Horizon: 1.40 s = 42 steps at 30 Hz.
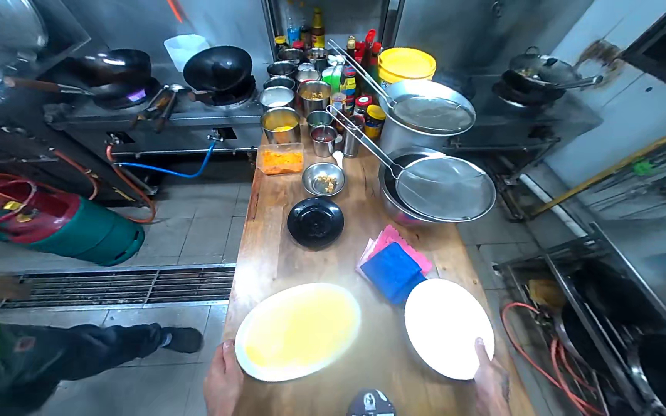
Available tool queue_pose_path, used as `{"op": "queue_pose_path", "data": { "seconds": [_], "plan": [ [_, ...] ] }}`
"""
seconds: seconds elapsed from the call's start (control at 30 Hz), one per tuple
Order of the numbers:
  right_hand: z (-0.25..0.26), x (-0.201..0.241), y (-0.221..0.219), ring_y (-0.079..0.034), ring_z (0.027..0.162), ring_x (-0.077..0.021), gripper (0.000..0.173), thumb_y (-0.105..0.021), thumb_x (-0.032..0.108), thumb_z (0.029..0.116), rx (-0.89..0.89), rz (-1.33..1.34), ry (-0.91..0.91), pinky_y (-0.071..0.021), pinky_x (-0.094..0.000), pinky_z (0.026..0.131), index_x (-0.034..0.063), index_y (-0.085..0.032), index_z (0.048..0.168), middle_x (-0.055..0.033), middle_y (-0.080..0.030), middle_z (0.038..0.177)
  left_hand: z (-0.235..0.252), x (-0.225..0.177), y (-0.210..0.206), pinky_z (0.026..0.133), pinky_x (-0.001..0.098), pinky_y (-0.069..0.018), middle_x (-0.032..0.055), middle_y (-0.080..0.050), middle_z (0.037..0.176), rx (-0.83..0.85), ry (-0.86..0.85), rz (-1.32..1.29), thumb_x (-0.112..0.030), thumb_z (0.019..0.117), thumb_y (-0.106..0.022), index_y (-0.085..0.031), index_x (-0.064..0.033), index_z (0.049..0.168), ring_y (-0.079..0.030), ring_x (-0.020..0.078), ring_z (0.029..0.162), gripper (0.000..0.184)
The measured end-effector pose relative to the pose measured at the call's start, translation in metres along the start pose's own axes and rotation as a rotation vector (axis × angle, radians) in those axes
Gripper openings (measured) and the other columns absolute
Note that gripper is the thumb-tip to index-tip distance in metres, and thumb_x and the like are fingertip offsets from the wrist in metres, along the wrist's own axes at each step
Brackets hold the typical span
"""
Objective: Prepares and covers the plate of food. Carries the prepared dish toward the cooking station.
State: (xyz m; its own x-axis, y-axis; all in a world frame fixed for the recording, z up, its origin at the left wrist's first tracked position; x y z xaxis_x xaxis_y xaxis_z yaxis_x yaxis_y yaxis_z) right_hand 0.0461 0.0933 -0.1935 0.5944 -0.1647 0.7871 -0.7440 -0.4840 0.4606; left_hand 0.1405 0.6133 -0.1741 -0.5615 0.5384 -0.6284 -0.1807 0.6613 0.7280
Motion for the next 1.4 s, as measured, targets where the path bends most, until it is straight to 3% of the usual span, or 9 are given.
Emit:
{"op": "queue_pose_path", "data": {
  "seconds": [0.13, 0.2, 0.27, 0.37, 0.47, 0.6, 0.73, 0.93, 1.4],
  "plan": [
    [-0.006, -0.004, 0.02, -0.066, 0.108, -0.0329, 0.06, -0.046, 0.045, 0.108, -0.144, -0.109, 0.155, -0.051, -0.0521, 0.098, -0.0089, -0.065, 0.124, -0.0283, -0.067, 0.118, -0.001, 0.001, 0.001, 0.085, 0.063, -0.0535, 0.0278, -0.069, 0.106, 0.005, 0.017, -0.013, -0.036, 0.1125, -0.029, -0.066, 0.002, 0.124, -0.07, 0.0405, 0.095, 0.054],
    [-0.048, 0.013, 0.04, -0.066, 0.089, -0.029, 0.053, -0.043, 0.034, 0.1097, -0.232, -0.176, 0.374, -0.0549, -0.0455, 0.085, -0.0146, -0.06, 0.121, -0.028, -0.066, 0.102, 0.001, 0.0, 0.002, 0.085, 0.0627, -0.0539, 0.0266, -0.07, 0.105, -0.005, 0.019, -0.023, -0.036, 0.1124, -0.028, -0.067, 0.0017, 0.122, -0.07, 0.0398, 0.096, 0.055],
    [-0.101, 0.027, 0.029, -0.065, 0.075, -0.0169, 0.039, -0.046, 0.019, 0.1076, -0.041, -0.147, 0.517, -0.0571, -0.0342, 0.072, -0.0157, -0.061, 0.114, -0.0189, -0.066, 0.088, 0.002, -0.003, 0.002, 0.09, 0.0631, -0.0515, 0.0269, -0.071, 0.107, -0.013, -0.003, -0.021, -0.034, 0.1125, -0.028, -0.068, 0.0026, 0.121, -0.069, 0.0408, 0.101, 0.055],
    [-0.156, 0.037, -0.053, -0.073, 0.09, -0.0241, 0.04, -0.045, 0.022, 0.1078, 0.435, -0.131, 0.449, -0.0622, -0.0421, 0.078, -0.0095, -0.064, 0.124, -0.0204, -0.072, 0.106, 0.003, -0.007, 0.0, 0.098, 0.0629, -0.0473, 0.0276, -0.071, 0.11, -0.036, -0.024, -0.025, -0.032, 0.1129, -0.029, -0.069, 0.0034, 0.12, -0.067, 0.0414, 0.109, 0.053],
    [-0.142, 0.048, -0.139, -0.072, 0.092, -0.031, 0.051, -0.036, 0.04, 0.1105, 0.501, -0.316, 0.32, -0.0599, -0.0517, 0.079, 0.0024, -0.06, 0.137, -0.02, -0.07, 0.115, 0.004, -0.014, -0.004, 0.099, 0.0632, -0.0469, 0.0292, -0.07, 0.111, -0.044, -0.011, -0.01, -0.033, 0.1131, -0.03, -0.067, 0.005, 0.123, -0.067, 0.0431, 0.11, 0.054],
    [-0.136, 0.076, -0.184, -0.067, 0.115, -0.03, 0.055, -0.032, 0.043, 0.1116, 0.613, -0.521, 0.376, -0.0489, -0.0508, 0.102, 0.0044, -0.065, 0.135, -0.0185, -0.07, 0.123, 0.006, -0.019, -0.01, 0.098, 0.0675, -0.046, 0.0338, -0.069, 0.109, -0.059, -0.007, 0.024, -0.034, 0.1128, -0.031, -0.066, 0.0089, 0.124, -0.066, 0.0498, 0.11, 0.057],
    [-0.131, 0.066, -0.197, -0.068, 0.109, -0.0308, 0.056, -0.031, 0.042, 0.1118, 0.599, -0.582, 0.448, -0.0499, -0.0531, 0.097, 0.0043, -0.069, 0.126, -0.0179, -0.072, 0.113, 0.006, -0.017, -0.02, 0.094, 0.0647, -0.0489, 0.0333, -0.069, 0.102, -0.113, -0.047, 0.039, -0.03, 0.1125, -0.033, -0.069, 0.0111, 0.113, -0.068, 0.0484, 0.103, 0.055],
    [-0.14, 0.078, -0.19, -0.064, 0.119, -0.0308, 0.05, -0.034, 0.033, 0.1123, 0.621, -0.583, 0.366, -0.0449, -0.0487, 0.105, -0.0002, -0.066, 0.13, -0.021, -0.069, 0.124, 0.004, -0.018, -0.023, 0.09, 0.0642, -0.0502, 0.0325, -0.069, 0.095, -0.147, -0.089, 0.035, -0.029, 0.1112, -0.033, -0.069, 0.0127, 0.105, -0.068, 0.0482, 0.097, 0.055],
    [-0.126, 0.058, -0.196, -0.069, 0.094, -0.0271, 0.043, -0.041, 0.028, 0.1104, 0.587, -0.458, 0.524, -0.0524, -0.0469, 0.089, -0.0025, -0.071, 0.111, -0.0186, -0.072, 0.097, 0.004, -0.017, -0.019, 0.086, 0.0641, -0.0507, 0.0319, -0.068, 0.091, -0.122, -0.1, 0.002, -0.031, 0.1113, -0.033, -0.068, 0.0113, 0.106, -0.069, 0.0473, 0.093, 0.055]
  ]
}}
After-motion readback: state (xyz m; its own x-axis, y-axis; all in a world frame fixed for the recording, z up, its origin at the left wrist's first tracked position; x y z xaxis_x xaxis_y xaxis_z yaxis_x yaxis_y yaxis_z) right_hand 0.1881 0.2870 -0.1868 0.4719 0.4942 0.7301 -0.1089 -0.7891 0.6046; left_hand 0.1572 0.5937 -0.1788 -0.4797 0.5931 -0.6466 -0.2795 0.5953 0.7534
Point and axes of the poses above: each hand's wrist, its own z-axis towards the middle knuckle, its own y-axis out of the back of the hand, x = y × z, the point moved 3 cm from there along z, towards the middle knuckle
